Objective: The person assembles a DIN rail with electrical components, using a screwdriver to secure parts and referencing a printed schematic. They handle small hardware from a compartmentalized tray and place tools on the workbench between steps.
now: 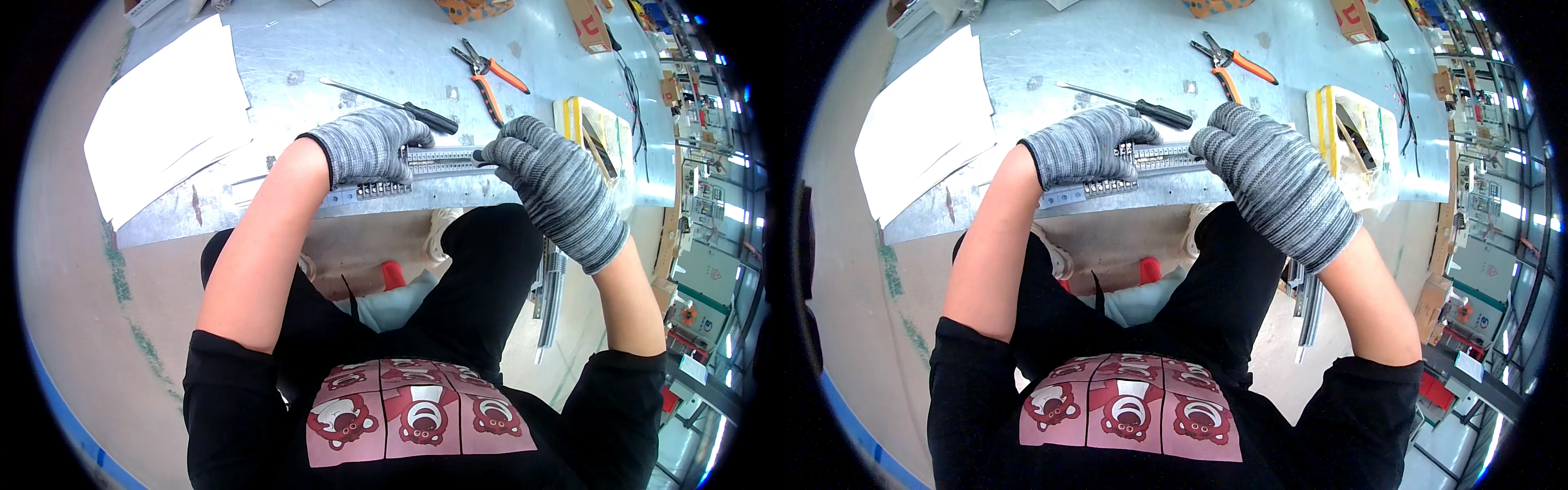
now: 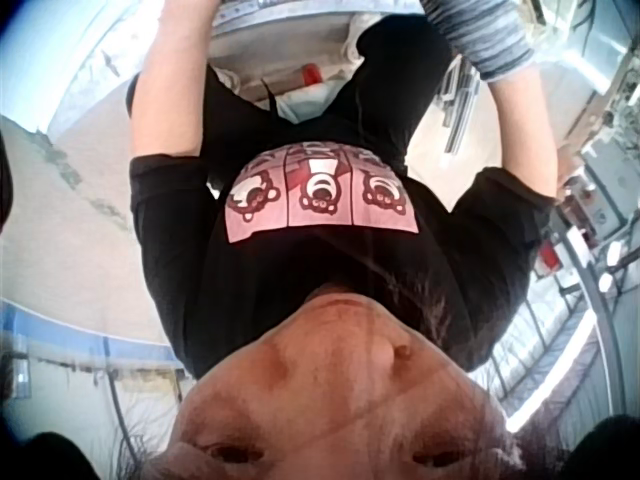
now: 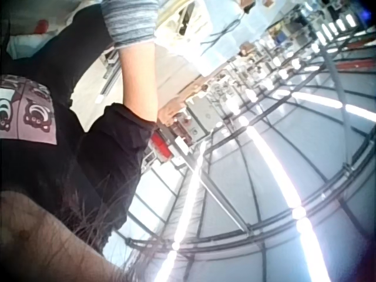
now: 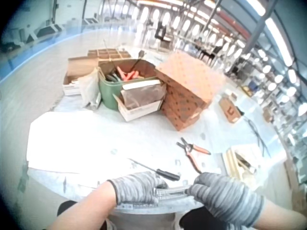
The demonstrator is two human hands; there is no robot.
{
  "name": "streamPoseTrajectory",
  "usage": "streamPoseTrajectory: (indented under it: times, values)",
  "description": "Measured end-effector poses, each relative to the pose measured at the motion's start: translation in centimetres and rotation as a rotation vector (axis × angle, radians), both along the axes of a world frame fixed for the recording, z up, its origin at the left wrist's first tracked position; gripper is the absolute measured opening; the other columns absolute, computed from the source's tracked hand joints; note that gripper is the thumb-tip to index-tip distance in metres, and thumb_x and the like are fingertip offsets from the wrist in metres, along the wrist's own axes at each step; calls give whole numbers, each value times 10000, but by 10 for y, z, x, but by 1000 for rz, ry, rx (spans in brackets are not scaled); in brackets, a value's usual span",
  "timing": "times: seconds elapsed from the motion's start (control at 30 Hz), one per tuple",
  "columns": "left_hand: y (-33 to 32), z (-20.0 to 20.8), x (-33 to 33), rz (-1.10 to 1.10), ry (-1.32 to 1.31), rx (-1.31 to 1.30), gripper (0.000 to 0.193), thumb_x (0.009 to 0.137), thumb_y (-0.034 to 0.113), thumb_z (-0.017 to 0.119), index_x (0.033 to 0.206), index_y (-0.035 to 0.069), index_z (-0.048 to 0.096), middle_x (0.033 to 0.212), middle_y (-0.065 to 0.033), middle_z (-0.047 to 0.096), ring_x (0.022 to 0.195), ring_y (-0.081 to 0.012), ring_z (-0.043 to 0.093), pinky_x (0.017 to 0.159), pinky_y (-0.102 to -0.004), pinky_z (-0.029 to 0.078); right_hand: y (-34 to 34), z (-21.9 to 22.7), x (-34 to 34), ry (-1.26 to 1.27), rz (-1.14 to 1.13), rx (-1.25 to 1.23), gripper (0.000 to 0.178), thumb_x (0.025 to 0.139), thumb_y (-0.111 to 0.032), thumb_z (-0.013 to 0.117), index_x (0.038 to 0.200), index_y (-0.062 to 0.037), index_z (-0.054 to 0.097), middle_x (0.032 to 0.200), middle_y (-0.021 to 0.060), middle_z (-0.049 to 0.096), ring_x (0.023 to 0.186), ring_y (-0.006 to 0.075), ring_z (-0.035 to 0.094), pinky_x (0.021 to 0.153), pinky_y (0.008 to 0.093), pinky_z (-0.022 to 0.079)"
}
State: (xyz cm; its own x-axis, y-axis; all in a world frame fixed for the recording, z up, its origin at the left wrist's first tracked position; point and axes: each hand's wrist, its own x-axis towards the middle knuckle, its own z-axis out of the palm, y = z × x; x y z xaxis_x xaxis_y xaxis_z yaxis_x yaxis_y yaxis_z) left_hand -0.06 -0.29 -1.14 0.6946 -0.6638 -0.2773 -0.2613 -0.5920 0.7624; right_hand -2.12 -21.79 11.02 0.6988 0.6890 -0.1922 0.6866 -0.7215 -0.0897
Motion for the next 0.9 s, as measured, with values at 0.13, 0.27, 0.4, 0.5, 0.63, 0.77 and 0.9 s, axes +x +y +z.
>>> streamPoseTrajectory:
  times: [0.13,0.27,0.4,0.5,0.63,0.77,0.9]
  values:
    - [0,-1,1,-11,-26,-13,583,708,223,799,1250,101,620,1156,-106,649,1116,-281,599,1022,-376,461,1,1,0,6,18,4,221,799,-17,663,1011,-79,676,944,107,598,882,299,626,797,371,526]
    - [-1,1,0,7,-19,11,582,712,236,799,1250,103,622,1154,-104,651,1113,-280,602,1019,-379,463,0,-2,0,-5,30,-33,241,801,-8,653,1030,-80,680,959,101,605,888,283,632,809,361,534]
    - [0,-5,-1,38,-64,-38,578,685,177,775,1242,111,633,1140,-138,665,1066,-295,631,977,-375,488,4,2,-1,38,0,-67,259,821,-5,625,1059,-88,682,981,99,611,912,275,632,830,353,535]
    - [2,-5,0,16,-75,-41,599,686,185,779,1259,109,624,1159,-139,660,1075,-296,627,977,-373,488,8,2,-4,10,36,-35,260,839,-18,605,1079,-84,679,996,110,617,938,288,627,848,359,528]
    - [2,-8,0,14,-47,-45,604,686,192,781,1262,100,621,1165,-141,658,1079,-298,625,971,-373,490,10,-2,-4,78,-44,-95,273,848,-37,592,1102,-87,678,1047,117,625,995,290,615,870,367,521]
    - [3,-12,-2,36,-62,-75,572,697,189,777,1240,91,630,1156,-139,661,1072,-299,627,963,-375,492,13,2,-4,51,110,-117,275,853,-50,591,1111,-94,675,1065,122,629,1022,285,608,873,366,520]
    - [-1,4,1,-14,-11,72,560,758,315,777,1261,124,618,1192,-99,638,1119,-256,600,1013,-377,471,22,13,-4,83,80,-220,245,880,-119,600,1118,-95,655,1050,133,633,955,282,632,838,368,531]
